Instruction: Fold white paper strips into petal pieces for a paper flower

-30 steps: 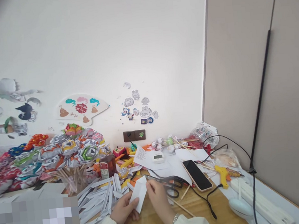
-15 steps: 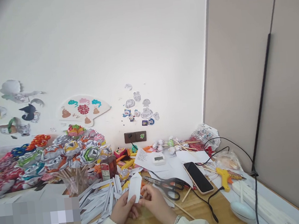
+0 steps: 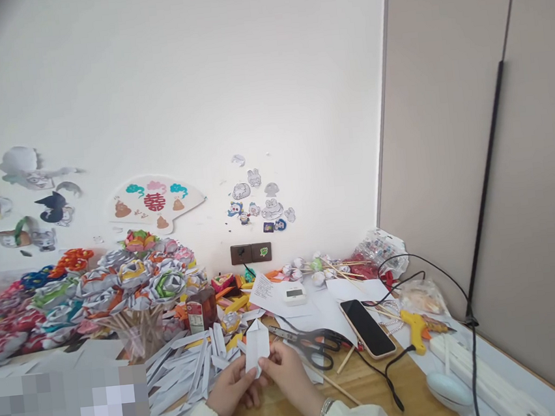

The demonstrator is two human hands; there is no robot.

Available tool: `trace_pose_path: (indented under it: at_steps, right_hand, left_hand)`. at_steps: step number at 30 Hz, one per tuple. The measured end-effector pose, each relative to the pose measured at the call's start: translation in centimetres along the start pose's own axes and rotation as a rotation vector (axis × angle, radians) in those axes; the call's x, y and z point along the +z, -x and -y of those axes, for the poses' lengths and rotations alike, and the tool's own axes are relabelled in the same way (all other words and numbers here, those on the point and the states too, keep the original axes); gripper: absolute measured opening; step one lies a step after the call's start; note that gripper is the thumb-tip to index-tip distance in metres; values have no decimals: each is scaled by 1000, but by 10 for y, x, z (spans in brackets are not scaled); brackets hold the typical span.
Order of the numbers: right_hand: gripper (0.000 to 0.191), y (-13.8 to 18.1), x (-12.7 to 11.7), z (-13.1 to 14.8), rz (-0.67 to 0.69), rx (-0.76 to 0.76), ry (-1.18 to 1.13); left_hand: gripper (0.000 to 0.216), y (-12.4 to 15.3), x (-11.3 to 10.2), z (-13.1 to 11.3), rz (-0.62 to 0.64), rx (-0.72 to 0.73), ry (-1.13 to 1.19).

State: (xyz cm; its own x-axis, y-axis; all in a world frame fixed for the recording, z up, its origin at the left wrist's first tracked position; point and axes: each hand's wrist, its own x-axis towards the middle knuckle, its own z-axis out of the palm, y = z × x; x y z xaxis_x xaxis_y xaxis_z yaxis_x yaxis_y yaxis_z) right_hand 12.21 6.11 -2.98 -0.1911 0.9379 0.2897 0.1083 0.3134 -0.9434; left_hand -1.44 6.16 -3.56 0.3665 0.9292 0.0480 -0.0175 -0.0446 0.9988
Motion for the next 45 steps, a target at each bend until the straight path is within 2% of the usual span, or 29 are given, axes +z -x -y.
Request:
trace_pose_path:
  at_steps: [7, 16, 24, 36, 45]
  right_hand:
    - [31, -2, 4, -2, -41, 52, -43]
    - [27, -1, -2, 8, 69, 86, -123]
    - [12, 3, 4, 13, 10, 77, -116]
    - [11, 1, 7, 4, -36, 76, -83]
    - [19, -1, 5, 1, -72, 100, -53]
  left_hand:
    - [46, 1, 2, -2, 2, 13, -23]
    - [42, 0, -1, -1, -34, -11, -38]
    - [35, 0, 0, 0, -59, -21, -51]
    - [29, 0, 0, -1, -52, -13, -63]
    - [34, 0, 1, 0, -61, -26, -45]
